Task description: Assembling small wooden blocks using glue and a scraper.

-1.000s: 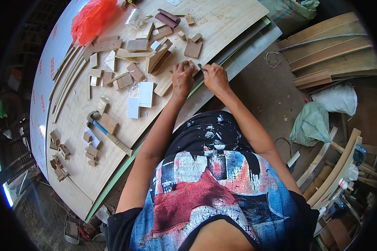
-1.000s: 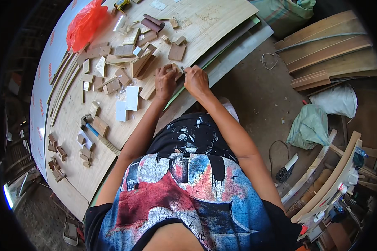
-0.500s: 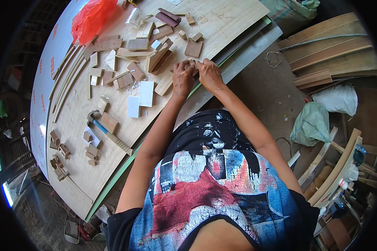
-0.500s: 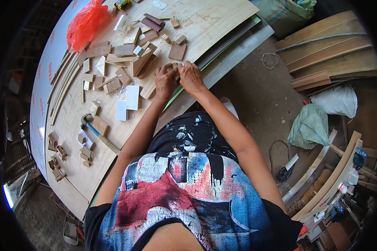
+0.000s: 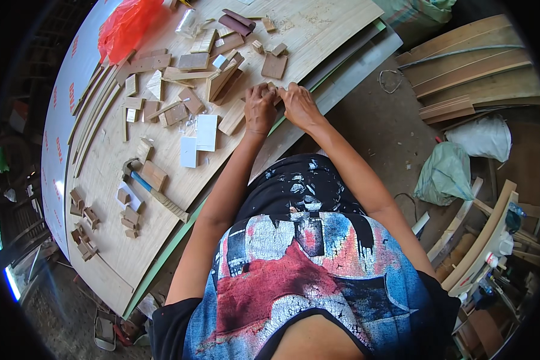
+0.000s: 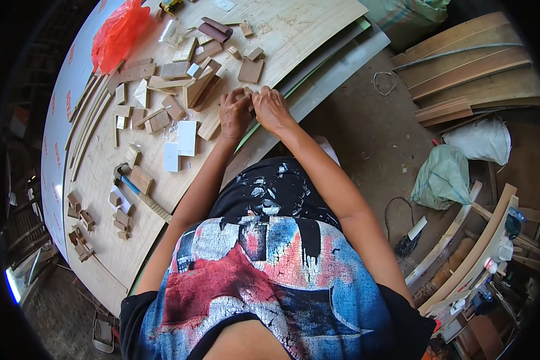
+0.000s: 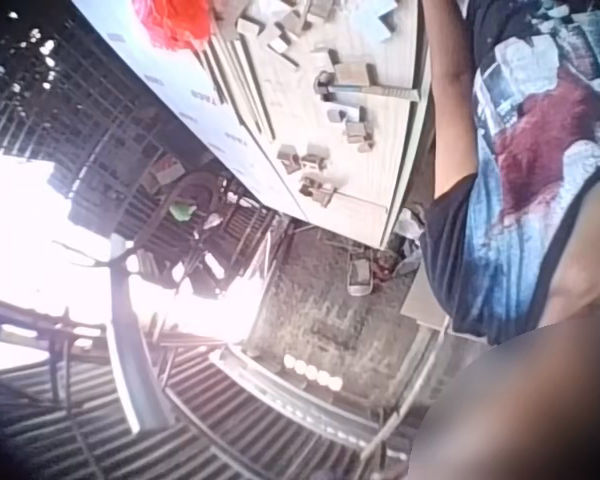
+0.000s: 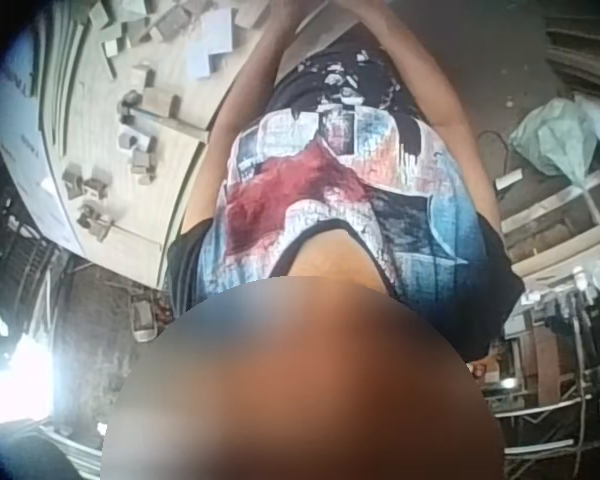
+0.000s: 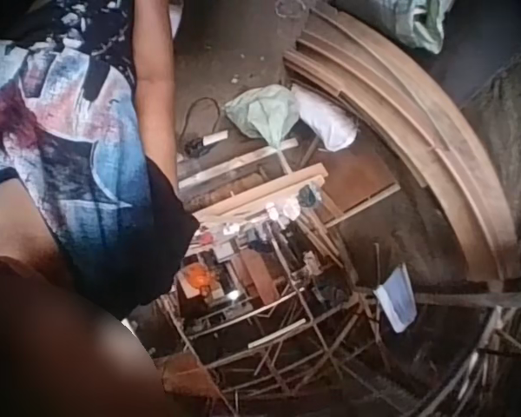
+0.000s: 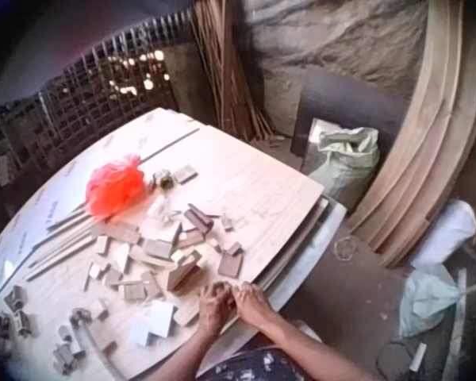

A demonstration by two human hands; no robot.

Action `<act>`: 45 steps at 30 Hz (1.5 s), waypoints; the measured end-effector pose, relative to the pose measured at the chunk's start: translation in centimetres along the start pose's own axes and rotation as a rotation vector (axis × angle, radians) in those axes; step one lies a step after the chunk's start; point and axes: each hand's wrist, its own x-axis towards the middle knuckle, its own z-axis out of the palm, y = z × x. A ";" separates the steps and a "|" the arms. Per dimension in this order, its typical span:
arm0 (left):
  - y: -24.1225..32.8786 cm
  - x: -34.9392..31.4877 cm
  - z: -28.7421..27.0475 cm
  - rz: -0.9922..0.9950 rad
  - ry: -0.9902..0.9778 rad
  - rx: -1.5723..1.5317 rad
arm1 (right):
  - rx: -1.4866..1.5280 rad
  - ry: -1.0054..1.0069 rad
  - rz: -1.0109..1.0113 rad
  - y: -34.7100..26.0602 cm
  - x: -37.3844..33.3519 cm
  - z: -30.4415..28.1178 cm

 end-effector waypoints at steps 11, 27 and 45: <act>0.2 0.0 -0.1 -0.035 -0.012 0.008 | -0.045 -0.044 0.027 0.1 -1.4 -0.2; -0.1 0.0 -0.5 -0.030 -0.079 -0.005 | 0.048 0.115 0.076 0.4 0.1 -0.5; 0.2 0.1 -0.2 -0.033 -0.025 0.040 | -0.016 -0.008 0.017 0.1 0.4 -0.1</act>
